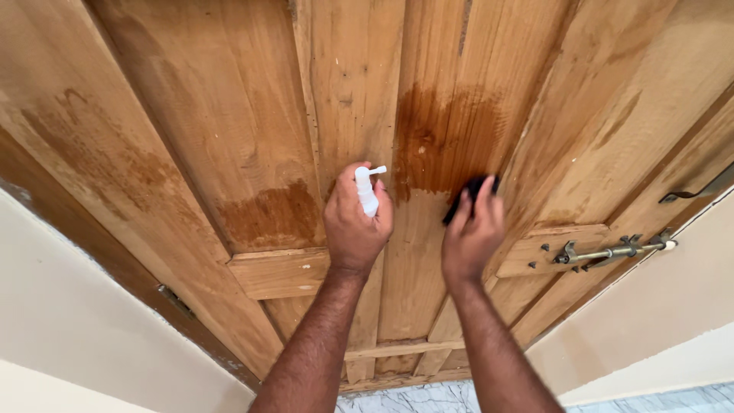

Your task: The person cleans a wooden door using a spray bottle and a cloth. They spray liquid from the bottle onto the wooden surface and rub it by hand using the cloth in circular and horizontal motions.

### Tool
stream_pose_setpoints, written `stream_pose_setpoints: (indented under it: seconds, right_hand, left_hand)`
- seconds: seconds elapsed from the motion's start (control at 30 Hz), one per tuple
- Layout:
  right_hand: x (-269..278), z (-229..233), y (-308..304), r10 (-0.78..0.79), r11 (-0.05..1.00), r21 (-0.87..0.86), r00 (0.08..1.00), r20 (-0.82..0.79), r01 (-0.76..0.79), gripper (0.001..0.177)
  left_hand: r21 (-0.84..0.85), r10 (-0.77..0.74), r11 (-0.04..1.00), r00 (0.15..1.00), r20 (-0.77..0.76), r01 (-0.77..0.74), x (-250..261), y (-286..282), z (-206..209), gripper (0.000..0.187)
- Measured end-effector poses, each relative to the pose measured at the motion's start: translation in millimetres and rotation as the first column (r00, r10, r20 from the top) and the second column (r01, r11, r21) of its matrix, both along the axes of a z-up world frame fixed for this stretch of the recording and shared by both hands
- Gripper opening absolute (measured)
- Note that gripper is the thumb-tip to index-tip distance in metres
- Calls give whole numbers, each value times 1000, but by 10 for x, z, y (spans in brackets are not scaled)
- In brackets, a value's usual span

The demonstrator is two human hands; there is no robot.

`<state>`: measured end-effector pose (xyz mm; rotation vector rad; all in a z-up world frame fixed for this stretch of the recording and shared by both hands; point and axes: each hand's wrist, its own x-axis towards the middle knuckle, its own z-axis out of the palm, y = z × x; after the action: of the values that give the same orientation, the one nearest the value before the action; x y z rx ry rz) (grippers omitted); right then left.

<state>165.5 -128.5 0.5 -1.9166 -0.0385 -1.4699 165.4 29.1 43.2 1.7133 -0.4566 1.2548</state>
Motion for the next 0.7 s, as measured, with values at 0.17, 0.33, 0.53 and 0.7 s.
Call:
stream_pose_setpoints:
  seconds: [0.17, 0.33, 0.53, 0.7]
  right_hand:
    - [365, 619, 20, -8, 993, -112, 981, 194, 30, 42]
    - [126, 46, 5, 60, 692, -708, 989, -135, -139, 40]
    - [30, -326, -312, 119, 789, -588, 983, -138, -178, 32]
    - [-75, -342, -154, 40, 785, -618, 999, -35, -53, 33]
  left_hand:
    - [0, 3, 1000, 999, -42, -3, -13, 14, -11, 34]
    - [-26, -42, 999, 999, -12, 41, 6, 20, 1, 34]
    - [21, -28, 999, 999, -17, 28, 9, 32, 7, 34]
    - [-5, -17, 1000, 1000, -26, 17, 10, 15, -13, 34]
